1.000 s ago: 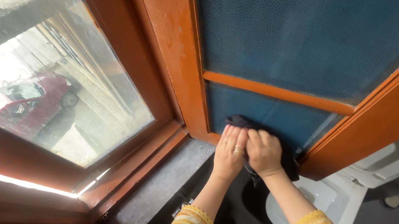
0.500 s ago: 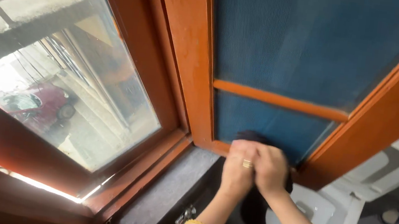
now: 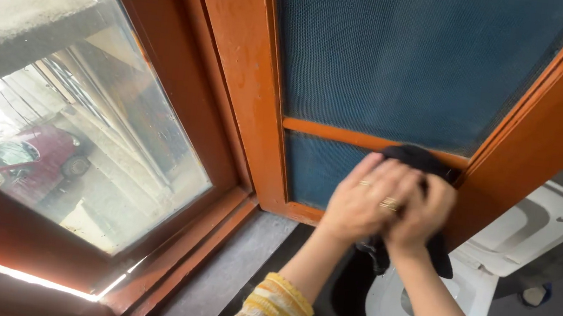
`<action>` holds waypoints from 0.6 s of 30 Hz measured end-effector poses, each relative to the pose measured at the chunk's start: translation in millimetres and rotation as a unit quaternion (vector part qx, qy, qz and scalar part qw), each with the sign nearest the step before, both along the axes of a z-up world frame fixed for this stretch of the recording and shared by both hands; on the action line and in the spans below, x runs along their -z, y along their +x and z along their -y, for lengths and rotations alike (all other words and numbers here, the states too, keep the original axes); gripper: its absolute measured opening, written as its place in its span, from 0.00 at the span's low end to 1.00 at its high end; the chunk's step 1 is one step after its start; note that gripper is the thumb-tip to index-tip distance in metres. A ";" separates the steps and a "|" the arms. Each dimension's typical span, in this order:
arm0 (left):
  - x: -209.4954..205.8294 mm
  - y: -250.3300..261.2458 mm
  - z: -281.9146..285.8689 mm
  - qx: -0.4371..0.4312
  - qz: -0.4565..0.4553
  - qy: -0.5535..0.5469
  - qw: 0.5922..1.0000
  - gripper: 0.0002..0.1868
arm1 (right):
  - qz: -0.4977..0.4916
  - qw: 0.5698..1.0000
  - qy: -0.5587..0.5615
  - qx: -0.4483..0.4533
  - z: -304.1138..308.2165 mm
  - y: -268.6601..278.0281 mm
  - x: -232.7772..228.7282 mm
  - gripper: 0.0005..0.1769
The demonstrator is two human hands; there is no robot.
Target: The person wipes a window screen and then the glass pane and frame with a black cloth. The person moves from the screen to the glass, wiping multiple sections of the frame and sill.
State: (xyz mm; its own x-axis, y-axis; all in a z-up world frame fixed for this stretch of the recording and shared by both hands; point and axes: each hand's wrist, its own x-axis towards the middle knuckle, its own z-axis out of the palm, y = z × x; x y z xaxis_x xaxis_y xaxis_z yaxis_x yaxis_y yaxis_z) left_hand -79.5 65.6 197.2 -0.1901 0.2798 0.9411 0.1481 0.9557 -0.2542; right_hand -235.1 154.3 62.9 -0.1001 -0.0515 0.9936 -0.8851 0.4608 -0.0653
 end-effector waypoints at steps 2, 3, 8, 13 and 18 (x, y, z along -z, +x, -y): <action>4.3 21.1 21.6 -0.045 0.002 0.002 0.999 0.23 | 0.077 0.995 -0.025 -0.063 27.9 47.7 -30.6 0.11; 6.2 31.3 32.7 -0.092 0.002 0.006 0.996 0.21 | 0.150 0.979 -0.047 -0.127 42.2 70.5 -46.9 0.10; 36.3 66.1 94.9 -0.242 -0.021 0.039 0.969 0.21 | 0.047 0.993 0.010 -0.108 109.0 144.8 -111.2 0.06; 49.5 72.3 102.3 -0.244 -0.014 0.064 0.968 0.21 | -0.074 0.990 0.070 -0.098 124.0 130.3 -82.1 0.12; 104.9 78.7 93.6 -0.267 0.021 0.085 0.960 0.20 | -0.105 0.978 0.140 -0.114 116.1 130.9 -27.3 0.18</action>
